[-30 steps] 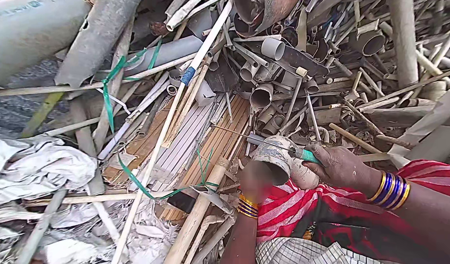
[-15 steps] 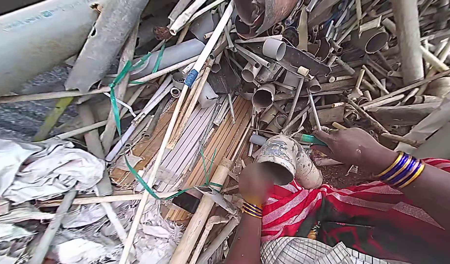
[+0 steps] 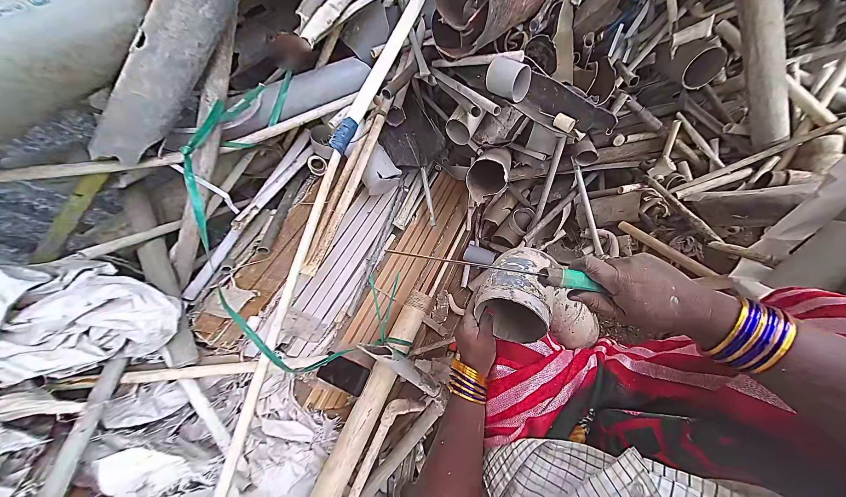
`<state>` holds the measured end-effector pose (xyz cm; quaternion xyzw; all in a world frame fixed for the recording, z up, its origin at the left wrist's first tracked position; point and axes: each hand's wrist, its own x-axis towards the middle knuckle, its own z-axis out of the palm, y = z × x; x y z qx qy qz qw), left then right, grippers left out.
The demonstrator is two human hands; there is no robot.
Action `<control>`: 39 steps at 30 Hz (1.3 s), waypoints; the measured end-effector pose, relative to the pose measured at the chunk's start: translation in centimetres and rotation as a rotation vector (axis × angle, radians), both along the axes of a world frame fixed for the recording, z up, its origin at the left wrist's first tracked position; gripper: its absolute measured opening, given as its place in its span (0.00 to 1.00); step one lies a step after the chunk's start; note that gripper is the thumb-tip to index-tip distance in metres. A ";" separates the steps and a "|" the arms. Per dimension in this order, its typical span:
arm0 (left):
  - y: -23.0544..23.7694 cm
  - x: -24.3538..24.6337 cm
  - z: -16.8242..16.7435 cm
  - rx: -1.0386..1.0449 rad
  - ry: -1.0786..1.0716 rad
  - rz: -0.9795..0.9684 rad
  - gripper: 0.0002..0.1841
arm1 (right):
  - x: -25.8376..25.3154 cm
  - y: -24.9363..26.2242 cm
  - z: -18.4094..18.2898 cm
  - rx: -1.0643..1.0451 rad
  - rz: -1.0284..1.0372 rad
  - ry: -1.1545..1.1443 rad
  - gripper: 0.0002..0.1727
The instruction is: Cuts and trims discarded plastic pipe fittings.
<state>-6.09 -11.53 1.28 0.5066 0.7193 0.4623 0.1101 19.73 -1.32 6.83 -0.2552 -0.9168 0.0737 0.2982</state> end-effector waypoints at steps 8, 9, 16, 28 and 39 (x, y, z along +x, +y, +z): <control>0.1 0.2 0.0 0.051 0.058 -0.015 0.22 | 0.0 0.2 0.7 0.108 -0.138 0.249 0.25; 0.1 0.2 0.1 0.037 0.058 -0.012 0.22 | 0.1 0.1 0.3 0.059 -0.082 0.169 0.26; 0.0 0.1 0.0 0.058 0.064 -0.014 0.23 | -0.3 -0.3 0.5 0.000 -0.079 0.046 0.23; 0.0 0.1 0.5 0.001 0.091 -0.036 0.23 | 0.3 1.0 0.0 0.033 -0.093 0.134 0.29; -0.1 0.0 0.2 0.000 0.117 -0.060 0.23 | 0.6 0.8 1.1 -0.095 -0.080 -0.025 0.26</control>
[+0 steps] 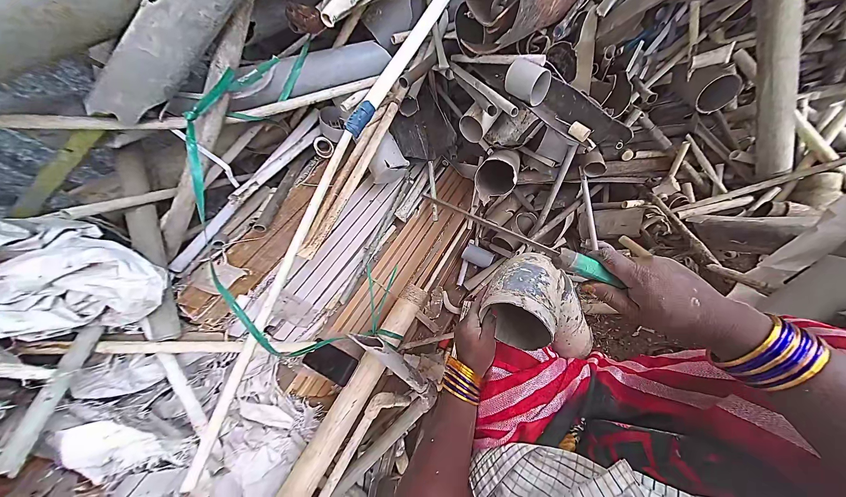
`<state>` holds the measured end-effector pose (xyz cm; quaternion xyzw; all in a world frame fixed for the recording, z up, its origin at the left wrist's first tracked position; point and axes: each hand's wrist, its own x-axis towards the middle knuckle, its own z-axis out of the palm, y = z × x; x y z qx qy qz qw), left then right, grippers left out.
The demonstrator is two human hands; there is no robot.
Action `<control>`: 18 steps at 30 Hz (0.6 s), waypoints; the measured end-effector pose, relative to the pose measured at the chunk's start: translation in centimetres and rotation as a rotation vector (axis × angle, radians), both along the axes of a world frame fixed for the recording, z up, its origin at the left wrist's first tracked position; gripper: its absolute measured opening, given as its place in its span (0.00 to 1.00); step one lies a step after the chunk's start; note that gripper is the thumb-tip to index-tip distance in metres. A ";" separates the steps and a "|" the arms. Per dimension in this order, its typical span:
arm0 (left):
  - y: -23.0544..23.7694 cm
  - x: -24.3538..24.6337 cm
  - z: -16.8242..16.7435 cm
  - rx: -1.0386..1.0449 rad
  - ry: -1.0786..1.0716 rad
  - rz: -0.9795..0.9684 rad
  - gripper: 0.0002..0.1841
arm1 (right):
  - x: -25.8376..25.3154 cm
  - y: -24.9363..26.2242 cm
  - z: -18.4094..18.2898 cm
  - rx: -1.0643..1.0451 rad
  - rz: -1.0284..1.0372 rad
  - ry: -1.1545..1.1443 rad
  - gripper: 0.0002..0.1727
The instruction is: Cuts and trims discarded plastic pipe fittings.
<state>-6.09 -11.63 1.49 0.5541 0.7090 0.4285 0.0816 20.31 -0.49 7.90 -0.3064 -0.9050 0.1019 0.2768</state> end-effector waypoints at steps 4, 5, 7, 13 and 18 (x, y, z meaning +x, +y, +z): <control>0.0 0.0 0.1 0.019 0.019 0.003 0.23 | -0.2 0.7 1.3 -0.327 -0.143 -0.380 0.22; 0.0 0.0 0.2 0.027 0.019 0.006 0.23 | 0.1 0.4 1.1 -0.205 -0.131 -0.235 0.22; 0.2 0.0 0.0 0.031 0.017 0.001 0.23 | -0.1 -0.4 0.1 0.023 -0.069 0.072 0.26; 0.1 -0.4 0.1 -0.043 -0.008 -0.017 0.22 | -0.7 -0.2 1.2 -0.431 -0.157 -0.531 0.26; 0.2 -0.5 0.3 -0.092 0.000 -0.020 0.23 | -0.7 -3.0 -0.7 0.344 0.060 0.128 0.30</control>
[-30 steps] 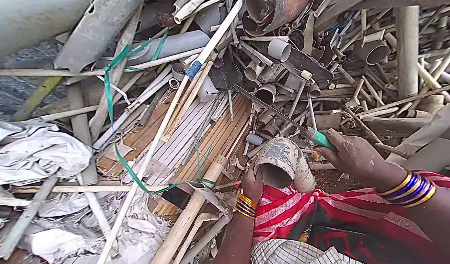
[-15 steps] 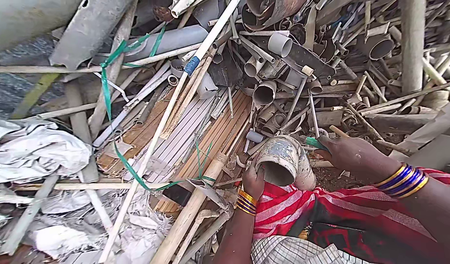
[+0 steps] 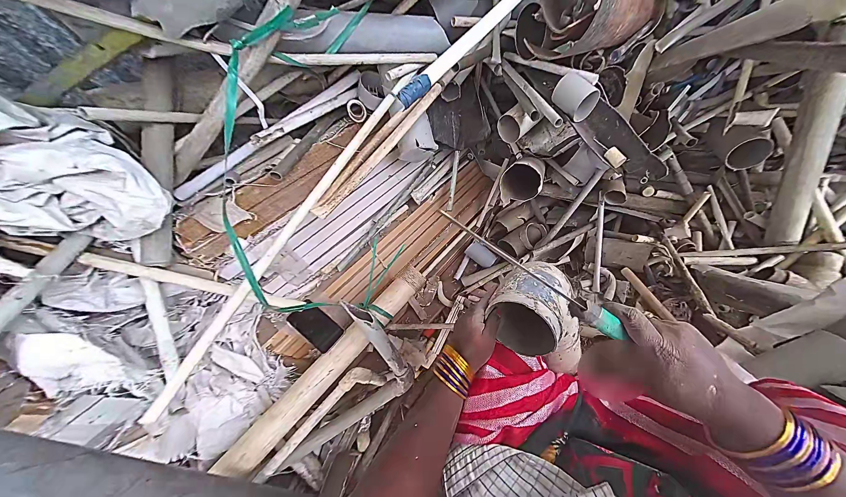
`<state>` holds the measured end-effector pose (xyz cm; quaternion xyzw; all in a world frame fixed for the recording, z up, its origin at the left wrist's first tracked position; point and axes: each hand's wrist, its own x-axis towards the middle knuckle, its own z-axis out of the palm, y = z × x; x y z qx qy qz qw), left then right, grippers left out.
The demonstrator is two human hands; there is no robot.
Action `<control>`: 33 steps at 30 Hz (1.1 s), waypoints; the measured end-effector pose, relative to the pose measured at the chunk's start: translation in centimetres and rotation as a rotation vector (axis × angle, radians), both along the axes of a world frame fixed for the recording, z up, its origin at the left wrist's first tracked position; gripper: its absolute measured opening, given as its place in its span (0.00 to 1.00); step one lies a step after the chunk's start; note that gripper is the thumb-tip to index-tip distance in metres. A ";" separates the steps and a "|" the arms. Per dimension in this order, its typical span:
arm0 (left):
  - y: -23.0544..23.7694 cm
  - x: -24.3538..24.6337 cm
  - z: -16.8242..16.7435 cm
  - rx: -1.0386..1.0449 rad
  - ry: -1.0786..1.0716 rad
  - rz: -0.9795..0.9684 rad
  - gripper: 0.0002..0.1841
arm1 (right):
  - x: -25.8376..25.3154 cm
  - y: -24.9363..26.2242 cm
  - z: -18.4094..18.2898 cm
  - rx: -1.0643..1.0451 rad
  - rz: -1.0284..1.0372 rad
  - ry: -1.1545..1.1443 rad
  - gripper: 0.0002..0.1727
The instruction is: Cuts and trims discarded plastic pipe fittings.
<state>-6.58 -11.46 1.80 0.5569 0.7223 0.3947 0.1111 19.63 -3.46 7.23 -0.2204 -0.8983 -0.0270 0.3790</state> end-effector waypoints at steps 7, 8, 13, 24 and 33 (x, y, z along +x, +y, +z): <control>0.1 0.1 0.1 -0.003 0.003 -0.004 0.24 | 0.4 -1.2 0.5 -0.046 -0.128 -0.215 0.26; 0.1 0.1 0.1 0.001 0.004 -0.001 0.23 | 0.3 -1.4 0.7 0.040 -0.088 -0.097 0.28; -0.1 0.3 0.3 -0.014 0.010 0.012 0.23 | 0.2 -2.1 0.2 -0.108 -0.083 -0.236 0.23; 0.0 0.3 0.4 -0.051 0.021 0.021 0.24 | -0.1 -1.8 -0.2 -0.244 -0.164 -0.328 0.21; 0.2 0.4 1.2 -0.148 -0.028 0.037 0.26 | -0.7 -1.2 0.0 -0.552 -0.211 -0.476 0.23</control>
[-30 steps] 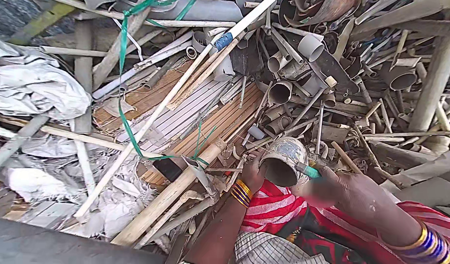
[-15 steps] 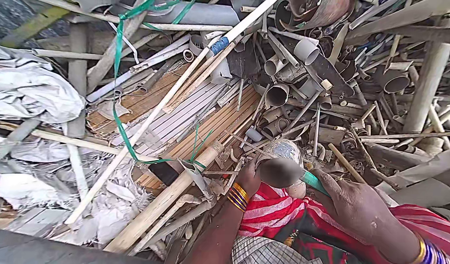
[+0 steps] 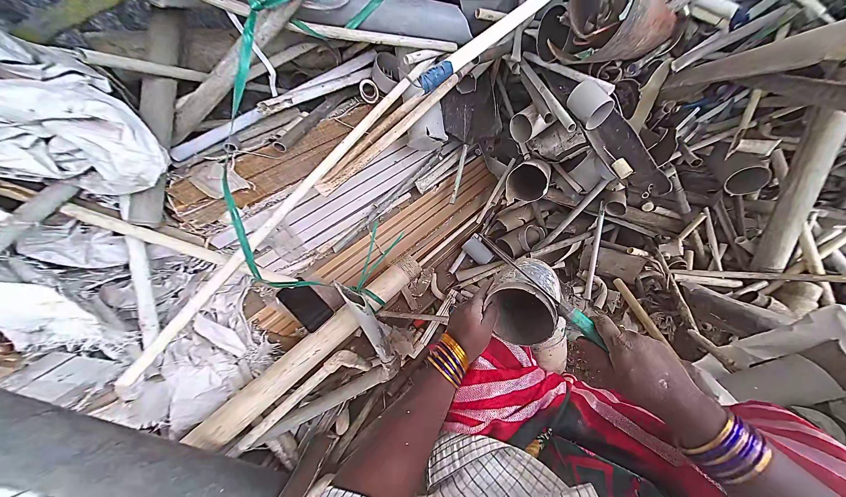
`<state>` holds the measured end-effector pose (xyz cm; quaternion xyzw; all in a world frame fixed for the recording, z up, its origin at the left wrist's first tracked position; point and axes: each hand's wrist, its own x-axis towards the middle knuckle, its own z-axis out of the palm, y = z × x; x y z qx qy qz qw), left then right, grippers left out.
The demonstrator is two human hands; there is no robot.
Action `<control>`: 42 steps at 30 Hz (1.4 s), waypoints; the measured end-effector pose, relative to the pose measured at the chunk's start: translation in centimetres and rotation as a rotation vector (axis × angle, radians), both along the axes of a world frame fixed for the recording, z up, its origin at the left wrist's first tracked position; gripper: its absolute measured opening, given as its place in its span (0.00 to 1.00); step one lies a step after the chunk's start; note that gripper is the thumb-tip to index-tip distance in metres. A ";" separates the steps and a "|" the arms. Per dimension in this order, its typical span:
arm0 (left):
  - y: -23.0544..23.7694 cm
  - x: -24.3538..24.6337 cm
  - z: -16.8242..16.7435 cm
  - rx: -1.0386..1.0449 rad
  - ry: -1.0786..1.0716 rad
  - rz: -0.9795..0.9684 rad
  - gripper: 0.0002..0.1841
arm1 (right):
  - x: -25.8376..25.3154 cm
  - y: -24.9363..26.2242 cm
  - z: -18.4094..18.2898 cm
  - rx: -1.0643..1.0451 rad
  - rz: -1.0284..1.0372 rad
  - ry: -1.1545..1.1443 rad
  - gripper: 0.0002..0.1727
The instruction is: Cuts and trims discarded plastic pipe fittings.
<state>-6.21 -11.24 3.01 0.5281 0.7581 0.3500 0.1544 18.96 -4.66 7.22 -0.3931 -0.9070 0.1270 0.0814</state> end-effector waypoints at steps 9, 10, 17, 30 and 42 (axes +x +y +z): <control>-0.1 -0.7 0.9 -0.135 -0.162 0.002 0.30 | -0.4 0.9 -2.3 -0.153 -0.036 0.105 0.28; -0.1 -0.8 0.8 -0.125 -0.160 0.004 0.30 | -0.4 1.0 -2.6 -0.098 -0.026 0.179 0.28; 0.0 -1.4 0.1 -0.017 -0.105 0.004 0.31 | -1.0 0.4 -3.0 0.094 -0.009 0.289 0.29; -0.4 -1.9 0.1 0.043 -0.145 0.061 0.32 | -0.9 1.7 -2.6 0.266 0.024 0.325 0.30; -0.3 -2.1 0.0 0.046 -0.188 0.055 0.32 | -0.8 2.1 -3.4 0.292 0.101 0.602 0.41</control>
